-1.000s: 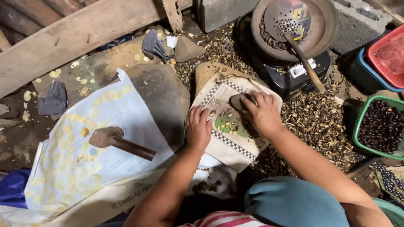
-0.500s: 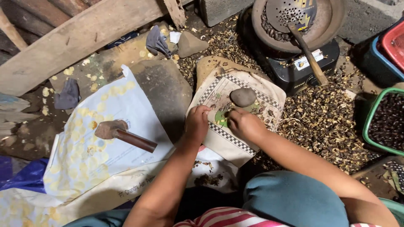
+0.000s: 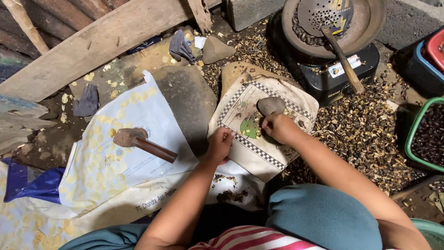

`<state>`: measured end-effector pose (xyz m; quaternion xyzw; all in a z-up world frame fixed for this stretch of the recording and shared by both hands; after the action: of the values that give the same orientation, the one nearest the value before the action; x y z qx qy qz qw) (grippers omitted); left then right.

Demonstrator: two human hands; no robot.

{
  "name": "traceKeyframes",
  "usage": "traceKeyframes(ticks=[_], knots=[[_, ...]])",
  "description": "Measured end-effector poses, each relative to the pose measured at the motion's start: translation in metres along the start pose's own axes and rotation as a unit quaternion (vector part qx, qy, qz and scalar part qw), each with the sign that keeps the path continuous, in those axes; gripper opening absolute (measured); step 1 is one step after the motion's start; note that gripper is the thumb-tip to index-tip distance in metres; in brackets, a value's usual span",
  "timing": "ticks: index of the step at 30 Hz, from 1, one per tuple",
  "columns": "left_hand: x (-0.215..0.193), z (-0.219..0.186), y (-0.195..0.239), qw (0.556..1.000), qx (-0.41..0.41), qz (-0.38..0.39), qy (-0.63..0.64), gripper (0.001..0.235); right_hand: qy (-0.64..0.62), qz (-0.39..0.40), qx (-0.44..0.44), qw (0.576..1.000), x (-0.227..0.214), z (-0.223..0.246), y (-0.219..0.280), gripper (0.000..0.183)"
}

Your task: The person sits on the floor and uses a stone to crack nuts on a patterned cloth. They then use a hammer to flatten the cracked nuts on a white sheet. The person also stirs dark seeds in a pan on a portable gas stove using a slotted spoon.

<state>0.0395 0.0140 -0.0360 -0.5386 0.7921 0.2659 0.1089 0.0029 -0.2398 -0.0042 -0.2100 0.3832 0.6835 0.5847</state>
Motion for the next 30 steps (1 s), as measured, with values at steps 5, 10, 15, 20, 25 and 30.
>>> traceKeyframes(ticks=[5,10,15,20,25,30], knots=[[-0.011,-0.037,0.015,1.0,0.017,-0.01,-0.024,0.021,0.066,-0.01,-0.051,0.996,-0.004,0.028,0.012,0.016],[0.001,-0.036,0.001,0.994,0.024,-0.05,-0.098,0.033,0.148,-0.033,-0.134,0.979,0.016,0.055,0.016,0.014],[0.034,-0.02,-0.014,0.961,0.065,0.018,-0.27,0.014,0.11,-0.016,-0.121,0.986,0.026,0.029,0.005,0.031],[0.027,-0.03,-0.01,0.965,0.074,0.01,-0.251,0.005,-0.059,-0.012,0.051,0.997,-0.003,-0.022,0.011,0.02],[0.01,-0.053,-0.012,0.98,0.094,-0.02,-0.172,0.008,-0.027,0.006,0.08,0.996,-0.008,-0.017,0.03,0.022],[0.029,0.021,-0.044,0.995,-0.103,0.013,0.008,0.015,0.149,0.047,-0.029,0.987,0.025,-0.003,0.028,0.02]])
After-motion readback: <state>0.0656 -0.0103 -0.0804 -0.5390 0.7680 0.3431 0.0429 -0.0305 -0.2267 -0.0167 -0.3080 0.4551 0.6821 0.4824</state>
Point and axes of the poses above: each hand's wrist, its own y-axis away from the middle knuckle, its own x-axis out of the palm, z = x × y, the point moved 8 cm from there along -y, towards the middle knuckle, and after that the axes turned 2 degrees about -x, right-handed, at the moved point
